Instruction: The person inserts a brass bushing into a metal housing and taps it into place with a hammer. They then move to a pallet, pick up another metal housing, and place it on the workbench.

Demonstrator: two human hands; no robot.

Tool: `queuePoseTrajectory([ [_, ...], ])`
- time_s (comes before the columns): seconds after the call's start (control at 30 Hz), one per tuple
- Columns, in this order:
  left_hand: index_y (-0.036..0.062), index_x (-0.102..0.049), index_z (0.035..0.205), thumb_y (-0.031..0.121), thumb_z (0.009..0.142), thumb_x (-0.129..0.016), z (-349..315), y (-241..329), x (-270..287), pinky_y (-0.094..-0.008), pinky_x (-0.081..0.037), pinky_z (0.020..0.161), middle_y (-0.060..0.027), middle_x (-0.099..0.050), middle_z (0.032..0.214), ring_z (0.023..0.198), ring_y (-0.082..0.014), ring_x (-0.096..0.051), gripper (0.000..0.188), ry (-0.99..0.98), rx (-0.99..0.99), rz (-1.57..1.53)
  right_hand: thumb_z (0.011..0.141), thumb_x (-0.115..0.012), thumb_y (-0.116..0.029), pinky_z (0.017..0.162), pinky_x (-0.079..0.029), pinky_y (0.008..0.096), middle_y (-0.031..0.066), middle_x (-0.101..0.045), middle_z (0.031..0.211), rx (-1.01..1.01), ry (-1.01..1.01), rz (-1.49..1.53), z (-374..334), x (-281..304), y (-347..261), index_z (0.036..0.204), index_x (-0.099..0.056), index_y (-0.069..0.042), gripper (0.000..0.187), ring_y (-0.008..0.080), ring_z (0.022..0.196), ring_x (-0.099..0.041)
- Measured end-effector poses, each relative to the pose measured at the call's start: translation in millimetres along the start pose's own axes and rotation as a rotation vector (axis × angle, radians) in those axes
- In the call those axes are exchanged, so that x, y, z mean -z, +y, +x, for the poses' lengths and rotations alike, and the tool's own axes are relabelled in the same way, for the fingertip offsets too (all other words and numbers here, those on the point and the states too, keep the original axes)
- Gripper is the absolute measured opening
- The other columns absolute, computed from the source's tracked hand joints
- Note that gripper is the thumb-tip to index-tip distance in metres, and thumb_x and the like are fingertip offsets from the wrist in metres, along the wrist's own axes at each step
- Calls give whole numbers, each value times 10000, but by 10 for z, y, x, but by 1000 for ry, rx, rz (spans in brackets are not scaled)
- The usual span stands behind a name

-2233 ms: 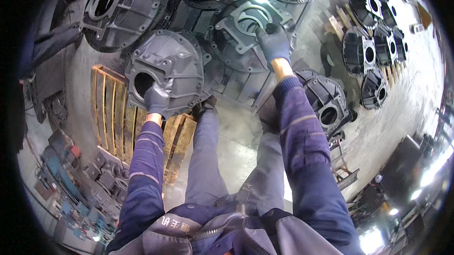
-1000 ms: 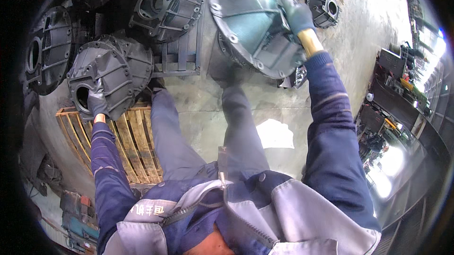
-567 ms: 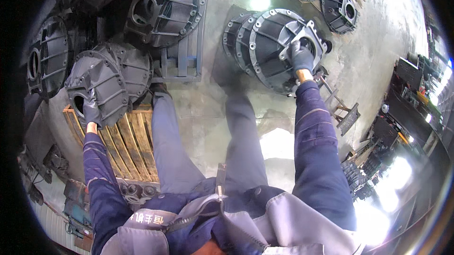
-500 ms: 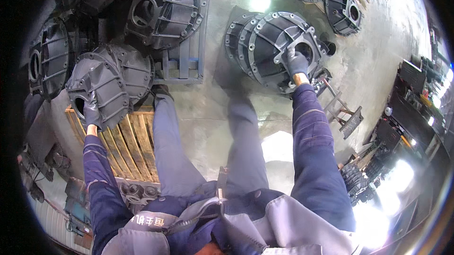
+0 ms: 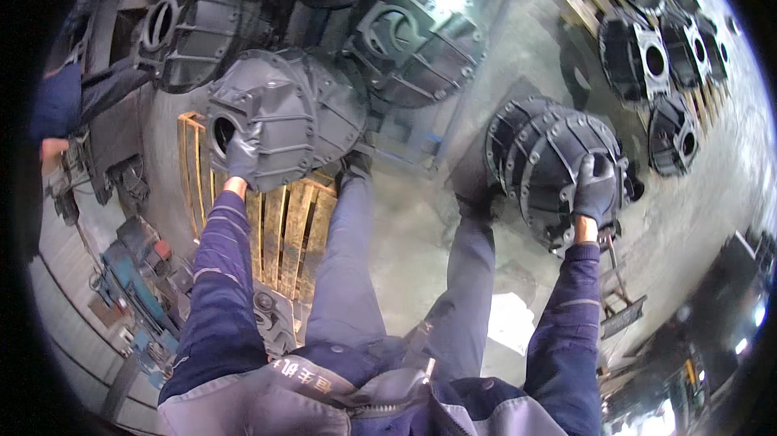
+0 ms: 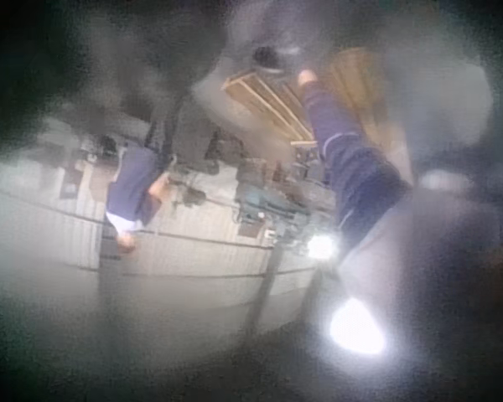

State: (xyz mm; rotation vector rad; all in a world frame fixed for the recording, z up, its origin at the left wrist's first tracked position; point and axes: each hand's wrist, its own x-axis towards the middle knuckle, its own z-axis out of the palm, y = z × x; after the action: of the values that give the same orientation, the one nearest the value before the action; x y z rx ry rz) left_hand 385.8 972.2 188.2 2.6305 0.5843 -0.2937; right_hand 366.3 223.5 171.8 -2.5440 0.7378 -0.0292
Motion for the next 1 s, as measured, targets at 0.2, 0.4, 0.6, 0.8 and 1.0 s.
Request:
queuePoseTrajectory([
  [0.2,28,-700,976,597,832,-774,60,-2,-79,-507,-547,721,-223,-747,891,873,-445,-720,592,53,120,136,918,-706,-266,859,-559,384,219,-748,1039,305,-382,327,-1,-1527,-2330,1110,-719,9,336,326,958,-732],
  [0.4,38,-683,898,568,803,-814,10,-25,-119,-501,-541,655,-209,-723,805,773,-447,-700,555,67,104,115,867,-715,-524,942,-543,465,288,-710,1158,353,-654,-150,-130,-3000,-3887,1228,-686,-3,634,434,1113,-684],
  [0.6,26,-678,941,532,849,-797,3,-31,-128,-494,-534,685,-216,-735,856,813,-435,-709,528,64,53,-26,875,-720,-476,957,-545,462,247,-710,1214,333,-850,-445,-120,-3438,-3947,1174,-742,-32,537,421,1142,-683],
  [0.8,34,-667,920,543,828,-807,30,-86,-123,-495,-531,637,-231,-709,806,768,-449,-692,536,74,31,176,922,-654,-366,951,-546,478,281,-701,1189,444,-811,-447,-5,-3536,-3796,1126,-751,-7,424,437,1147,-672],
  [1.0,20,-653,891,506,851,-803,14,16,-104,-499,-510,591,-221,-691,725,665,-446,-666,510,-3,88,118,880,-692,-528,989,-522,480,339,-671,1212,462,-903,-467,5,-3430,-3841,1295,-641,59,720,475,1156,-655],
])
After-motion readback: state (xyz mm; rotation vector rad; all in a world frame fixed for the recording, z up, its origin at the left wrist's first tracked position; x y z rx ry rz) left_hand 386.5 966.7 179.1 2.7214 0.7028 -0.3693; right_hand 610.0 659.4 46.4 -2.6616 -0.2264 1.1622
